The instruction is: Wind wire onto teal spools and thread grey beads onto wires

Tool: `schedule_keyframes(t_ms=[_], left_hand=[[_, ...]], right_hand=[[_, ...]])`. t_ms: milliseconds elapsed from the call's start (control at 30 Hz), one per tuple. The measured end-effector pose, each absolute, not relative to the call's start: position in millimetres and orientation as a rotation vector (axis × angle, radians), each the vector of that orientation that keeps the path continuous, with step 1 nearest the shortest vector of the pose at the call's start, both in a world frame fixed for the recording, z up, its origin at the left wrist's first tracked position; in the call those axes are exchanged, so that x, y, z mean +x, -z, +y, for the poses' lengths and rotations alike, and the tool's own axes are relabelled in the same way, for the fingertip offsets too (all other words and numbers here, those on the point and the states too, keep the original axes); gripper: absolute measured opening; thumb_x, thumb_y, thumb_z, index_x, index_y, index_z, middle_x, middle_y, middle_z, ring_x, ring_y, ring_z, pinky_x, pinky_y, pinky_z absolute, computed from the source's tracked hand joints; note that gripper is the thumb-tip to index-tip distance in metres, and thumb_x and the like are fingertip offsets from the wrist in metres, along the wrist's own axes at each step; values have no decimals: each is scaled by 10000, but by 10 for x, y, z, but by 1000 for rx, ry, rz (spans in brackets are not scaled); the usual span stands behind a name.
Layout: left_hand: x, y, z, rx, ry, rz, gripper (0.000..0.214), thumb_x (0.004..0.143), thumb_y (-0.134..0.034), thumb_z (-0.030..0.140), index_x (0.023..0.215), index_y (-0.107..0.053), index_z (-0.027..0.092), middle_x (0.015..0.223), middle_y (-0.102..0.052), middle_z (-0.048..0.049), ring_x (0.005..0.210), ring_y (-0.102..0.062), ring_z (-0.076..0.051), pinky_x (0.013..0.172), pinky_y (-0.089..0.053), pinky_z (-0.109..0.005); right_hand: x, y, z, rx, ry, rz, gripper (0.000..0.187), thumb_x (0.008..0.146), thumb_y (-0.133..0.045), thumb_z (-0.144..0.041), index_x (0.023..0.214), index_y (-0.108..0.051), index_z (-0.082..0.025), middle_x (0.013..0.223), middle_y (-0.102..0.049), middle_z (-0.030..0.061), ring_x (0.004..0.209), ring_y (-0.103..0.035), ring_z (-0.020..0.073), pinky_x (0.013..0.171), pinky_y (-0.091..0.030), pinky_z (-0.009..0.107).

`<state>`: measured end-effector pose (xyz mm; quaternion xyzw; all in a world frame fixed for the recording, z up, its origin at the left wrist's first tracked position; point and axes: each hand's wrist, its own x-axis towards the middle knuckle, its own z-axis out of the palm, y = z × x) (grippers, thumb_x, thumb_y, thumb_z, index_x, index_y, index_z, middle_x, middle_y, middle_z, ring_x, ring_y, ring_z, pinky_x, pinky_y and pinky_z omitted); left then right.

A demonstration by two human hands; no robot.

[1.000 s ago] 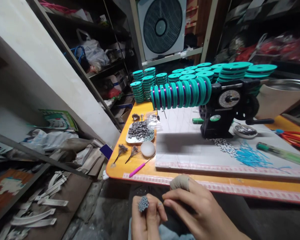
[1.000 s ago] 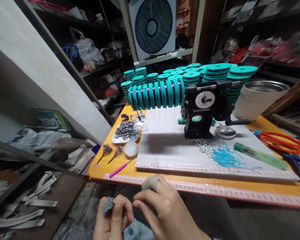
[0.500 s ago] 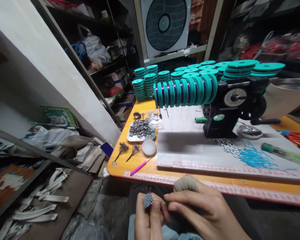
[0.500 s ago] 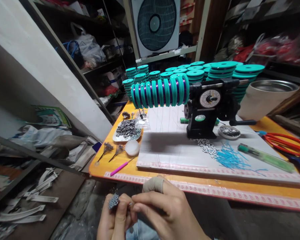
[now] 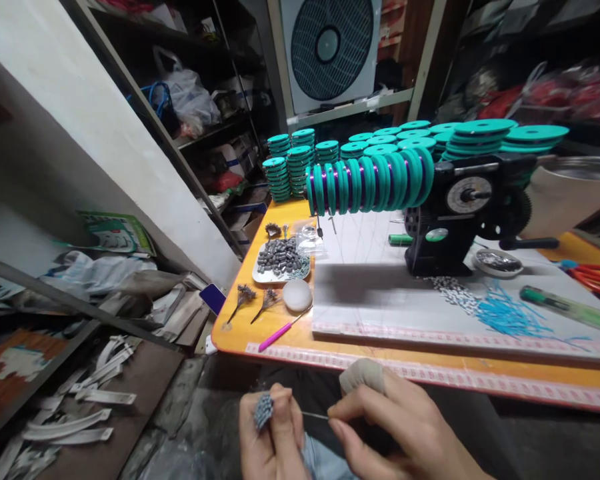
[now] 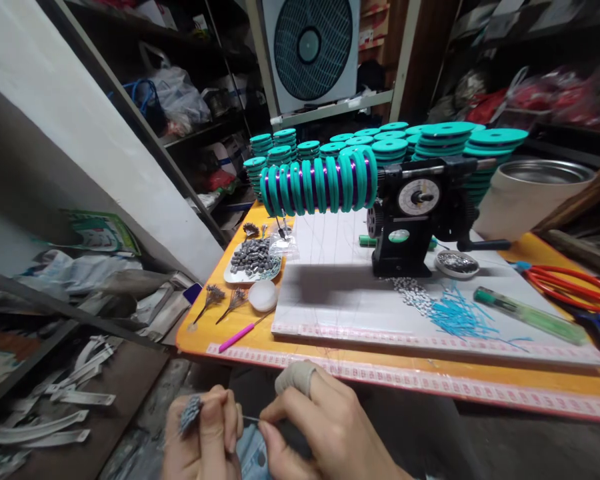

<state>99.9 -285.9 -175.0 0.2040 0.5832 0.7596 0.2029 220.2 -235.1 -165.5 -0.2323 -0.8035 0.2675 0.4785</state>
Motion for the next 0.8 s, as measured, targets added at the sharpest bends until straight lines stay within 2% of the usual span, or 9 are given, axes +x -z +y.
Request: schedule_keyframes(t_ms=[167,333,433,500,600,667,700,733,800], left_hand=[[885,1781,-2806,792,-2311,1464,211,803,-774,371,755,-641,214,404,-458,106,339,-392,-54,389,-342,-149],[644,1613,-2792,666,-2412,1387,399,754,-807,378,549,-539,166,390,-349,102,346,-301,-50,354,-311,-159],[616,1585,-2856,655,-2245,1430,230,697,-847,341,725,-690,174,395,-374,106,357,-325,-50,372,-338,-153],[666,1635,-2902,664,-2083,1454,179,759,-793,361,805,-737,197,406,-440,83,374,-377,-56,395,-345,-147],[732,1733,-2916,952,-1985,1487,247,859,-662,401,750,-778,213,710,-718,-42,555,-585,-121,526,-472,-212],[740,1772,-2895,1282,-1970,1546,282,886,-614,405,778,-813,239,1093,-743,-98,944,-672,-248,825,-529,-333],[742,1780,-2884,1400,-1970,1591,280,895,-603,407,810,-822,255,1191,-714,-92,1117,-618,-292,965,-470,-377],[748,1780,-2876,1466,-1962,1625,263,900,-604,411,858,-824,273,1202,-704,-78,1173,-584,-294,1008,-432,-371],[786,1769,-2872,1461,-1939,1620,242,894,-623,437,957,-813,301,1062,-707,-50,970,-633,-230,855,-481,-296]], right_hand=[[2062,1687,-2369,-558,-541,-1861,182,796,-482,-37,798,-561,-201,683,-573,-14,608,-561,119,539,-436,203],[2155,1641,-2319,-641,-578,-1888,172,821,-500,-45,820,-543,-211,694,-537,-27,610,-539,107,533,-424,184],[2232,1563,-2294,-594,-787,-1917,164,851,-533,-49,841,-552,-212,745,-533,-25,638,-544,94,572,-453,158],[2248,1535,-2294,-569,-862,-1907,159,872,-542,-59,872,-566,-216,767,-530,-23,661,-545,96,591,-460,155],[2251,1542,-2306,-583,-925,-1901,164,889,-555,-67,906,-570,-229,792,-532,-24,689,-545,101,621,-463,161],[2256,1562,-2311,-589,-962,-1893,150,903,-550,-86,909,-565,-235,799,-540,-24,696,-547,104,628,-463,168],[2259,1571,-2311,-600,-980,-1889,138,912,-546,-100,904,-564,-237,796,-543,-25,694,-547,106,626,-462,171],[2261,1578,-2311,-618,-1001,-1883,127,923,-540,-116,898,-564,-238,791,-547,-25,690,-549,107,620,-460,174],[2260,1588,-2310,-659,-1056,-1863,114,939,-534,-147,886,-571,-240,783,-557,-26,680,-554,108,606,-457,175]])
